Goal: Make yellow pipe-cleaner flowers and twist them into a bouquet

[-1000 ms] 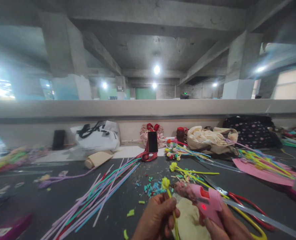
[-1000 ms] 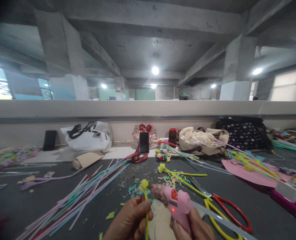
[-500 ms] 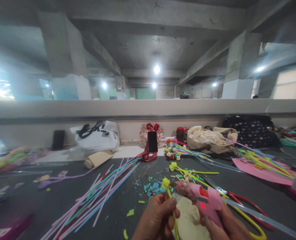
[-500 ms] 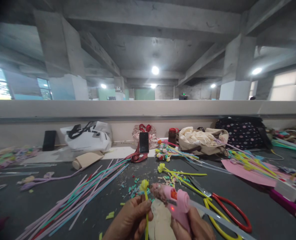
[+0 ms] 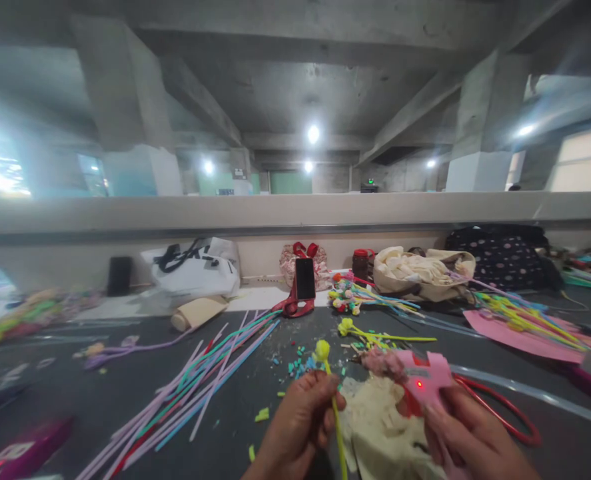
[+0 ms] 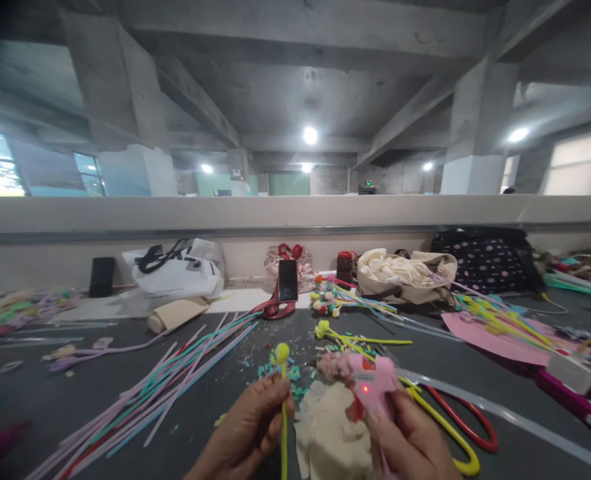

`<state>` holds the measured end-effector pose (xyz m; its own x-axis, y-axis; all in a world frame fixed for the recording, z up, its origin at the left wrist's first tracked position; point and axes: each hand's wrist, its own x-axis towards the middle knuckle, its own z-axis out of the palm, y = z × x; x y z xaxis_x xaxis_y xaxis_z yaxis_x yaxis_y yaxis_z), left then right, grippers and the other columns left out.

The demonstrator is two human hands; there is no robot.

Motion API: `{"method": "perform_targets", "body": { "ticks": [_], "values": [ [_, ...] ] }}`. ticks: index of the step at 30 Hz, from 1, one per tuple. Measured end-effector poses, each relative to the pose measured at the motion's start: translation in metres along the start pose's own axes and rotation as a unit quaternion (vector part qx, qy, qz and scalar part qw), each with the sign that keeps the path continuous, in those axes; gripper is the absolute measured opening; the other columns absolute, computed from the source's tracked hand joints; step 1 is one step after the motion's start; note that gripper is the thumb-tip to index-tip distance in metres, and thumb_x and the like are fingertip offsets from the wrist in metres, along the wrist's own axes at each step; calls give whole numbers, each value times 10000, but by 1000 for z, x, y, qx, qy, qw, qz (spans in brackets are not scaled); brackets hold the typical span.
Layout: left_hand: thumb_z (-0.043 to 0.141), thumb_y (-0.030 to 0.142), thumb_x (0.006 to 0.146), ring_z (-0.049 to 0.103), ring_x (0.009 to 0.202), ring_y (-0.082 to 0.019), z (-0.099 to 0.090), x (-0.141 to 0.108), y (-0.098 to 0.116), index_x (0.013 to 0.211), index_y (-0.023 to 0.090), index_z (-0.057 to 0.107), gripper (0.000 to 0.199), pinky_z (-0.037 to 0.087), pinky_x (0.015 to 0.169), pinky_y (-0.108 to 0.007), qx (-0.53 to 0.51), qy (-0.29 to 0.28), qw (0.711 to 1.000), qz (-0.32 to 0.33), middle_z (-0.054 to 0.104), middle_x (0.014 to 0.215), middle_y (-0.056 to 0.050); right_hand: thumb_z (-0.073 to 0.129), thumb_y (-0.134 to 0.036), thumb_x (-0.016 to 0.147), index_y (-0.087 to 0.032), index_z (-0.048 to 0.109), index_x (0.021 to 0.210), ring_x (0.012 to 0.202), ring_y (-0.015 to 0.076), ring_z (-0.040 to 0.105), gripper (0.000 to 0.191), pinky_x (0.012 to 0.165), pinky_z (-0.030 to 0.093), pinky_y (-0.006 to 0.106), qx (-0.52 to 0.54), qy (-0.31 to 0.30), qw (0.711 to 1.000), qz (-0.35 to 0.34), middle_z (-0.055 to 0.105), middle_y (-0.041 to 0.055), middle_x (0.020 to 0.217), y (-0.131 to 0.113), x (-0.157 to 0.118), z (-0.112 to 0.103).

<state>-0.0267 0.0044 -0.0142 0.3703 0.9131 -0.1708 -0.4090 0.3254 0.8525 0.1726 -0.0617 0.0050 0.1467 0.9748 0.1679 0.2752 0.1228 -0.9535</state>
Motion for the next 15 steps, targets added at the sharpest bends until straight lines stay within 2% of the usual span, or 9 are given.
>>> {"method": "perform_targets", "body": {
  "ticks": [2,4,10,15],
  "values": [
    [699,362,584,317,260,2,-2,-5,10,551,128,537,287,213,283,-99,-15,10,1000,-6,439,332,77,525,-434,726,-197,620,810,778,231,614,269,641,489,271,17,-28,998,51,676,44,799,5,6,-7],
    [716,321,571,345,285,10,-5,-12,23,570,128,545,257,243,297,-89,-27,30,999,-8,506,412,63,545,-452,716,-179,613,793,669,196,603,292,572,468,247,34,-67,993,90,650,18,696,13,10,-15],
    [690,323,618,352,283,17,-20,-27,60,585,129,563,235,248,274,-68,52,45,997,25,536,452,41,655,-413,636,-145,627,888,700,187,597,369,586,440,231,23,-203,977,56,663,34,801,38,16,-22],
    [705,303,601,366,296,18,-29,-27,71,590,124,561,230,258,270,-62,78,52,994,53,564,491,32,640,-423,644,-135,612,905,712,198,612,390,594,443,248,44,-202,977,46,669,46,794,37,18,-10]
  ]
}}
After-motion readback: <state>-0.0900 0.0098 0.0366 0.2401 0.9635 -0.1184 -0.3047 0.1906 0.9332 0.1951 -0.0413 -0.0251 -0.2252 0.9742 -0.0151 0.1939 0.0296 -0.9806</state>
